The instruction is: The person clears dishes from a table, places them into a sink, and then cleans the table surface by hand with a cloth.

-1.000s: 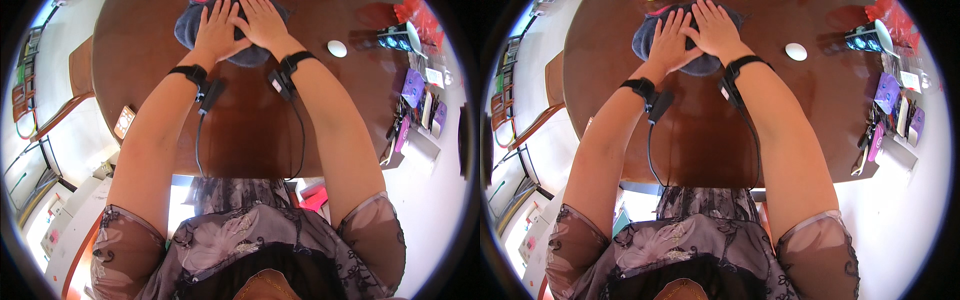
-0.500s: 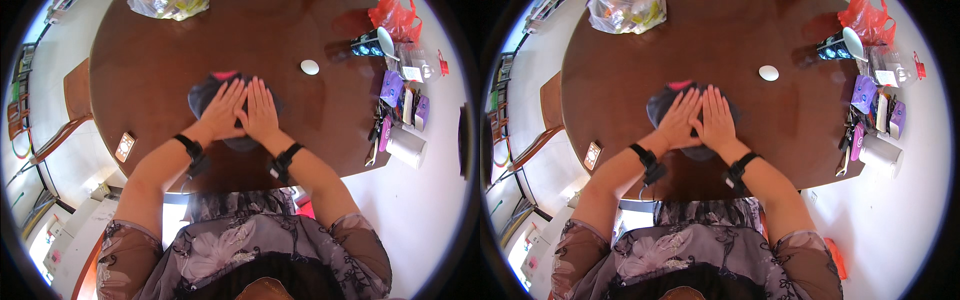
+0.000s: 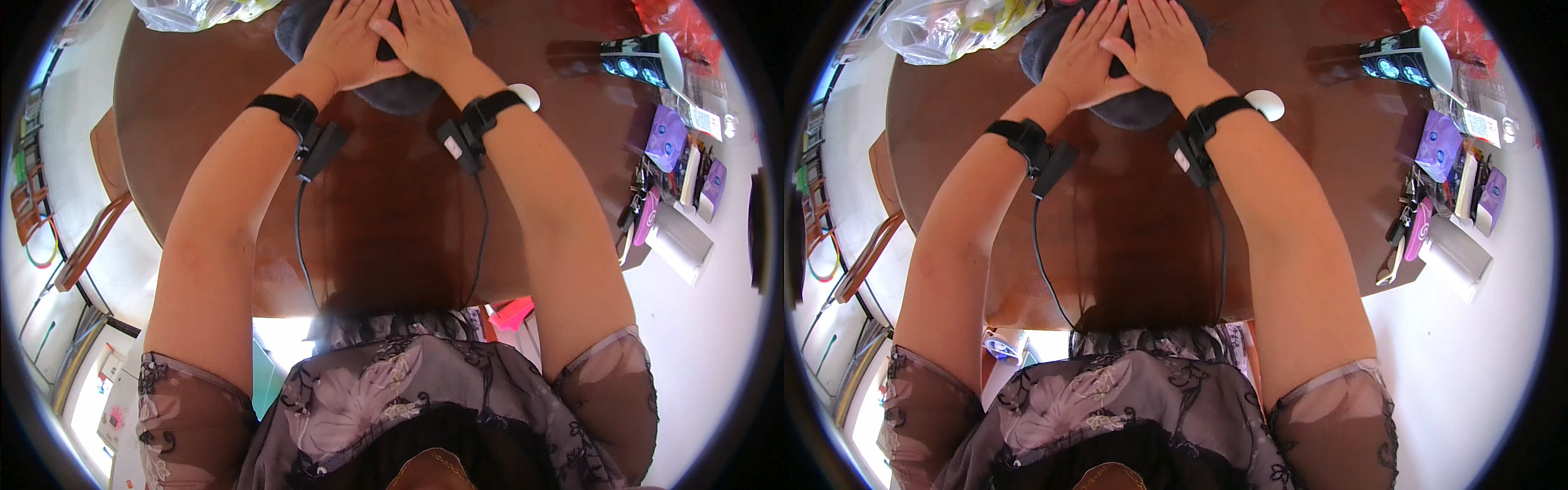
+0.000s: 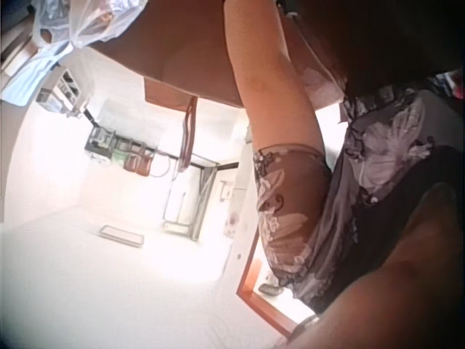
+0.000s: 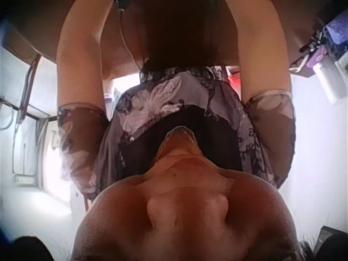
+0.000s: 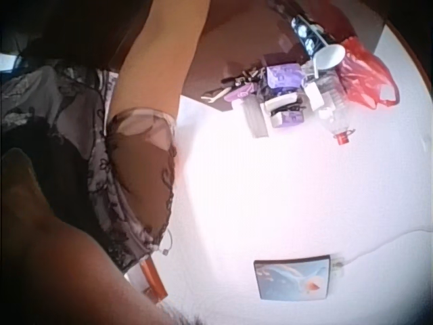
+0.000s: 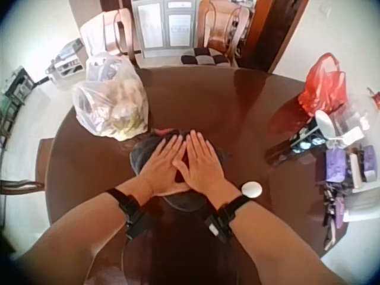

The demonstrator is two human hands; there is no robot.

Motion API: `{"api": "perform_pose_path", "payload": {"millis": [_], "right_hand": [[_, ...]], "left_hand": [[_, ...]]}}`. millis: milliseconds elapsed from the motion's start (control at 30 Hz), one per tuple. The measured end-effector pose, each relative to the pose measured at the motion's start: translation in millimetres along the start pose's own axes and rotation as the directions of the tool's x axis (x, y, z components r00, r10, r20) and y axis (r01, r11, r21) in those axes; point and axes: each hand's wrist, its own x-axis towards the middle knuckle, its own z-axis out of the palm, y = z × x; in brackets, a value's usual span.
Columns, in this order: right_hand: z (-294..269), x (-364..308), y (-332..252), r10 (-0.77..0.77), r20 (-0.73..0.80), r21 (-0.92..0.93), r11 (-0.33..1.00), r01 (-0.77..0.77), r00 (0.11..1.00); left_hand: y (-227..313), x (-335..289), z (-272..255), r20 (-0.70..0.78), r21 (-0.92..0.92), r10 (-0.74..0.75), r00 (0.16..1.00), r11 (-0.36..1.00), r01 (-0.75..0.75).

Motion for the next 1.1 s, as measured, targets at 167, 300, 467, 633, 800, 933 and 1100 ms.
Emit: {"api": "perform_pose_path", "payload": {"millis": [167,300,467,633,800,933,1100], "right_hand": [[0,32,14,0.035,0.097,-0.040,0.999,-0.031,0.995],[-7,39,36,0.072,0.187,-0.073,0.996,-0.059,0.980],[-5,23,44,0.109,0.240,-0.102,0.991,-0.087,0.965],[10,5,32,0.038,0.199,-0.092,0.996,-0.019,0.979],[29,-26,5,-0.077,0.207,-0.093,0.991,0.098,0.975],[36,-46,-8,-0.122,0.230,0.007,0.992,0.124,0.965],[29,-86,-37,-0.163,0.285,0.179,0.977,0.115,0.944]], "left_hand": [[-15,22,-5,-0.037,0.037,-0.015,0.999,0.999,0.016],[-4,40,3,-0.043,0.001,-0.086,0.995,0.996,0.086],[20,35,19,-0.011,-0.027,-0.235,0.972,0.972,0.235],[24,-7,49,-0.130,-0.054,-0.227,0.965,0.974,0.221],[46,-45,53,-0.025,-0.084,-0.349,0.937,0.935,0.346],[59,-71,62,0.017,-0.136,-0.393,0.919,0.910,0.391],[86,-115,58,0.057,-0.212,-0.415,0.908,0.884,0.418]]}}
